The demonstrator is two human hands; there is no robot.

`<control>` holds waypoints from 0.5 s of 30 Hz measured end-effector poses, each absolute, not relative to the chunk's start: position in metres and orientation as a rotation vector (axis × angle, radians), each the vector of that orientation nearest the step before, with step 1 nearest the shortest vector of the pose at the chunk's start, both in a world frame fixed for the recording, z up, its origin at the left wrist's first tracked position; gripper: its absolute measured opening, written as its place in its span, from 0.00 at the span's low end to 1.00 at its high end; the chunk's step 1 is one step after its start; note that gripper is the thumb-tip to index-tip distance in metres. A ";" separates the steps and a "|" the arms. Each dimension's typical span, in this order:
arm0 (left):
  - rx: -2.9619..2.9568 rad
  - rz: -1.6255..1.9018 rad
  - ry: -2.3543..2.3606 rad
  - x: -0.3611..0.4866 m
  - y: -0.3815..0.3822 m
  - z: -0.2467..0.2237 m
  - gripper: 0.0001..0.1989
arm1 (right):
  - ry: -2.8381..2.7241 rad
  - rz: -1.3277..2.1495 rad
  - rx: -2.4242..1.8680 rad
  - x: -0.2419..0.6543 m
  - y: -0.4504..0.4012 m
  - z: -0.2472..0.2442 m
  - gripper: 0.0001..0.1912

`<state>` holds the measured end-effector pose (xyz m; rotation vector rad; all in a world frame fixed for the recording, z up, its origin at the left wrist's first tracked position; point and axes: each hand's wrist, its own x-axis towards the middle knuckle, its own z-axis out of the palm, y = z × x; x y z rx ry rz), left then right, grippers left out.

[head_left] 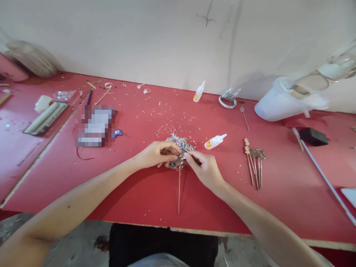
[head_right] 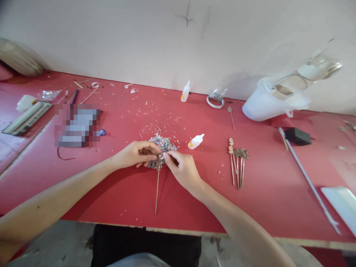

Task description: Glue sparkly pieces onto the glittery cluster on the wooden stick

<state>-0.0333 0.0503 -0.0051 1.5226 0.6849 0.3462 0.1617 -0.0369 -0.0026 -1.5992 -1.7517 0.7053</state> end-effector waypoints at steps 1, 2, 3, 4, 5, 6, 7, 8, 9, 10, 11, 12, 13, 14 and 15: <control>1.510 0.359 0.692 -0.034 0.051 -0.005 0.12 | -1.742 0.594 -1.570 0.166 -0.038 -0.001 0.13; 1.496 0.378 0.703 -0.035 0.053 -0.006 0.12 | -1.693 0.413 -1.521 0.172 -0.039 0.001 0.10; 1.482 0.403 0.718 -0.035 0.054 -0.006 0.12 | -1.624 0.193 -1.440 0.178 -0.039 0.002 0.07; 1.470 0.432 0.734 -0.036 0.056 -0.007 0.12 | -1.518 -0.024 -1.328 0.185 -0.038 0.004 0.02; 1.462 0.458 0.748 -0.037 0.058 -0.008 0.12 | -1.421 -0.178 -1.242 0.190 -0.035 0.004 0.06; 1.455 0.481 0.758 -0.038 0.059 -0.009 0.12 | -1.334 -0.262 -1.201 0.195 -0.032 0.004 0.13; 1.449 0.498 0.763 -0.038 0.061 -0.010 0.12 | -1.253 -0.299 -1.204 0.198 -0.028 0.002 0.19; 1.445 0.507 0.763 -0.039 0.062 -0.011 0.13 | -1.234 -0.265 -1.264 0.199 -0.023 0.000 0.23; 1.444 0.506 0.761 -0.039 0.063 -0.012 0.13 | -1.255 -0.157 -1.366 0.199 -0.019 -0.004 0.26; 1.446 0.499 0.757 -0.039 0.063 -0.012 0.13 | -1.287 -0.027 -1.454 0.199 -0.015 -0.008 0.27; 1.452 0.487 0.753 -0.039 0.064 -0.013 0.13 | -1.319 0.092 -1.508 0.197 -0.013 -0.012 0.26; 1.458 0.474 0.750 -0.040 0.064 -0.013 0.14 | -1.356 0.219 -1.536 0.196 -0.011 -0.017 0.25; 1.466 0.462 0.747 -0.040 0.063 -0.013 0.14 | -1.385 0.305 -1.538 0.195 -0.010 -0.020 0.24; 1.471 0.453 0.746 -0.040 0.063 -0.012 0.14 | -1.425 0.363 -1.534 0.194 -0.010 -0.023 0.23; 1.475 0.449 0.745 -0.039 0.063 -0.012 0.14 | -1.448 0.393 -1.528 0.194 -0.011 -0.024 0.24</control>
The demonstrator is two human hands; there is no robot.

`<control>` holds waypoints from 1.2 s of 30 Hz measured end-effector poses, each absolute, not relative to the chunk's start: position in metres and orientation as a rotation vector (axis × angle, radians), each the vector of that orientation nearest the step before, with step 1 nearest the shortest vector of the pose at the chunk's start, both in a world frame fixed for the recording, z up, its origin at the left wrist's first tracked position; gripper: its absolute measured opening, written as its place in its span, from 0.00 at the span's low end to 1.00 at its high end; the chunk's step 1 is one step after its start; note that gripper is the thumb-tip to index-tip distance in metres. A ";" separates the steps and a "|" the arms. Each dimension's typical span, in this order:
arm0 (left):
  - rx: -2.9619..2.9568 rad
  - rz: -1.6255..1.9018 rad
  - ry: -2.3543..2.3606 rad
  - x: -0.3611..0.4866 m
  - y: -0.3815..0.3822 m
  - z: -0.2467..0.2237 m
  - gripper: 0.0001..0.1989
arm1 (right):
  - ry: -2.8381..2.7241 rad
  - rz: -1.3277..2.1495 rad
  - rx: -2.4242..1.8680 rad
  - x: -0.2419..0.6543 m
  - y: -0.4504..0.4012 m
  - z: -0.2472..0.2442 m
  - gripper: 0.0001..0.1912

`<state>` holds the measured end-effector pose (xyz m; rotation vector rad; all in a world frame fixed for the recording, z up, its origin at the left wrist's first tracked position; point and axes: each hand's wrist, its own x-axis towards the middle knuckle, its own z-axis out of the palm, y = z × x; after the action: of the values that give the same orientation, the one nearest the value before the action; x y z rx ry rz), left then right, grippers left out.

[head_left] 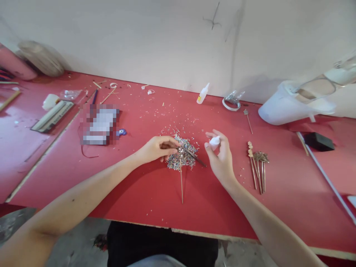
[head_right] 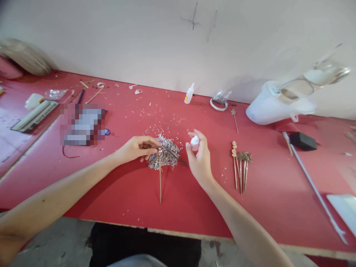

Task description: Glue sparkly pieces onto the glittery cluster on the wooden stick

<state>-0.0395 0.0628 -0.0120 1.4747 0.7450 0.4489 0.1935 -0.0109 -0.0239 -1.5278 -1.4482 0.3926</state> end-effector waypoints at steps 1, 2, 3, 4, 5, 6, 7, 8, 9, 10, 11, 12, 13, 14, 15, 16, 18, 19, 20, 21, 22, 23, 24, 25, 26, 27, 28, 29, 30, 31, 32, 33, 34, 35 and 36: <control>1.476 0.448 0.744 -0.039 0.063 -0.012 0.14 | -1.474 0.399 -1.526 0.193 -0.012 -0.024 0.23; 1.478 0.448 0.745 -0.039 0.062 -0.011 0.14 | -1.510 0.386 -1.535 0.193 -0.012 -0.023 0.22; 1.478 0.448 0.746 -0.039 0.062 -0.011 0.15 | -1.561 0.360 -1.552 0.193 -0.013 -0.021 0.19; 1.477 0.449 0.749 -0.039 0.062 -0.011 0.15 | -1.624 0.319 -1.560 0.193 -0.014 -0.019 0.15; 1.475 0.450 0.751 -0.039 0.061 -0.011 0.14 | -1.697 0.270 -1.559 0.193 -0.015 -0.016 0.13; 1.474 0.450 0.751 -0.038 0.061 -0.011 0.14 | -1.769 0.216 -1.538 0.192 -0.016 -0.014 0.12; 1.474 0.448 0.747 -0.038 0.061 -0.011 0.14 | -1.830 0.164 -1.509 0.192 -0.017 -0.012 0.13; 1.475 0.446 0.741 -0.038 0.061 -0.011 0.14 | -1.876 0.116 -1.481 0.191 -0.018 -0.010 0.15; 1.478 0.445 0.734 -0.038 0.061 -0.011 0.13 | -1.901 0.073 -1.466 0.191 -0.020 -0.009 0.17; 1.482 0.443 0.729 -0.038 0.061 -0.011 0.13 | -1.918 0.033 -1.458 0.191 -0.021 -0.008 0.18; 1.486 0.442 0.725 -0.037 0.061 -0.011 0.13 | -1.935 0.005 -1.447 0.191 -0.023 -0.007 0.18; 1.488 0.442 0.725 -0.037 0.061 -0.011 0.13 | -1.949 -0.016 -1.436 0.191 -0.024 -0.007 0.18; 1.489 0.442 0.726 -0.037 0.061 -0.011 0.13 | -1.964 -0.033 -1.418 0.191 -0.025 -0.006 0.17; 1.489 0.443 0.726 -0.037 0.061 -0.011 0.13 | -1.983 -0.044 -1.388 0.192 -0.026 -0.004 0.16; 1.489 0.443 0.726 -0.037 0.061 -0.011 0.13 | -2.005 -0.049 -1.352 0.192 -0.026 -0.003 0.15; 1.489 0.443 0.724 -0.037 0.061 -0.011 0.13 | -2.025 -0.059 -1.312 0.193 -0.026 -0.002 0.16; 1.487 0.439 0.721 -0.037 0.061 -0.010 0.13 | -2.057 -0.084 -1.228 0.192 -0.025 0.001 0.19; 1.486 0.437 0.720 -0.037 0.061 -0.010 0.13 | -2.077 -0.095 -1.189 0.192 -0.025 0.003 0.22; 1.485 0.438 0.717 -0.037 0.061 -0.009 0.13 | -2.091 -0.107 -1.161 0.191 -0.024 0.004 0.25; 1.485 0.440 0.714 -0.037 0.060 -0.009 0.13 | -2.102 -0.115 -1.146 0.191 -0.024 0.004 0.27; 1.485 0.442 0.711 -0.037 0.060 -0.009 0.13 | -2.111 -0.113 -1.141 0.190 -0.024 0.005 0.29; 1.487 0.445 0.708 -0.037 0.060 -0.009 0.13 | -2.117 -0.098 -1.148 0.189 -0.024 0.005 0.29; 1.489 0.447 0.707 -0.037 0.060 -0.009 0.13 | -2.111 -0.062 -1.174 0.188 -0.025 0.004 0.29; 1.492 0.449 0.707 -0.037 0.060 -0.009 0.13 | -2.085 0.001 -1.214 0.187 -0.026 0.003 0.28; 1.494 0.449 0.711 -0.037 0.061 -0.010 0.13 | -2.031 0.098 -1.263 0.186 -0.027 0.002 0.26; 1.494 0.448 0.718 -0.037 0.061 -0.010 0.13 | -1.942 0.222 -1.312 0.184 -0.027 0.000 0.24; 1.495 0.446 0.725 -0.037 0.061 -0.010 0.13 | -1.828 0.363 -1.351 0.182 -0.028 -0.001 0.21; 1.496 0.442 0.733 -0.037 0.061 -0.011 0.14 | -1.673 0.513 -1.369 0.180 -0.028 -0.003 0.18; 1.498 0.435 0.739 -0.037 0.061 -0.011 0.14 | -1.521 0.642 -1.374 0.178 -0.028 -0.004 0.16; 1.502 0.429 0.743 -0.037 0.061 -0.011 0.14 | -1.419 0.733 -1.369 0.176 -0.028 -0.005 0.13; 1.507 0.424 0.744 -0.037 0.061 -0.011 0.14 | -1.350 0.777 -1.387 0.175 -0.028 -0.006 0.11; 1.512 0.420 0.745 -0.037 0.061 -0.011 0.14 | -1.306 0.802 -1.398 0.174 -0.027 -0.006 0.11; 1.517 0.418 0.745 -0.037 0.061 -0.011 0.14 | -1.287 0.813 -1.406 0.173 -0.027 -0.006 0.10; 1.519 0.418 0.747 -0.037 0.061 -0.011 0.14 | -1.276 0.817 -1.409 0.172 -0.027 -0.005 0.11; 1.519 0.418 0.750 -0.037 0.061 -0.011 0.14 | -1.264 0.817 -1.405 0.172 -0.027 -0.005 0.12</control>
<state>-0.0366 0.0607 -0.0108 1.5188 0.7501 0.4183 0.1722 -0.0268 -0.0050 -1.4052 -1.2637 0.8171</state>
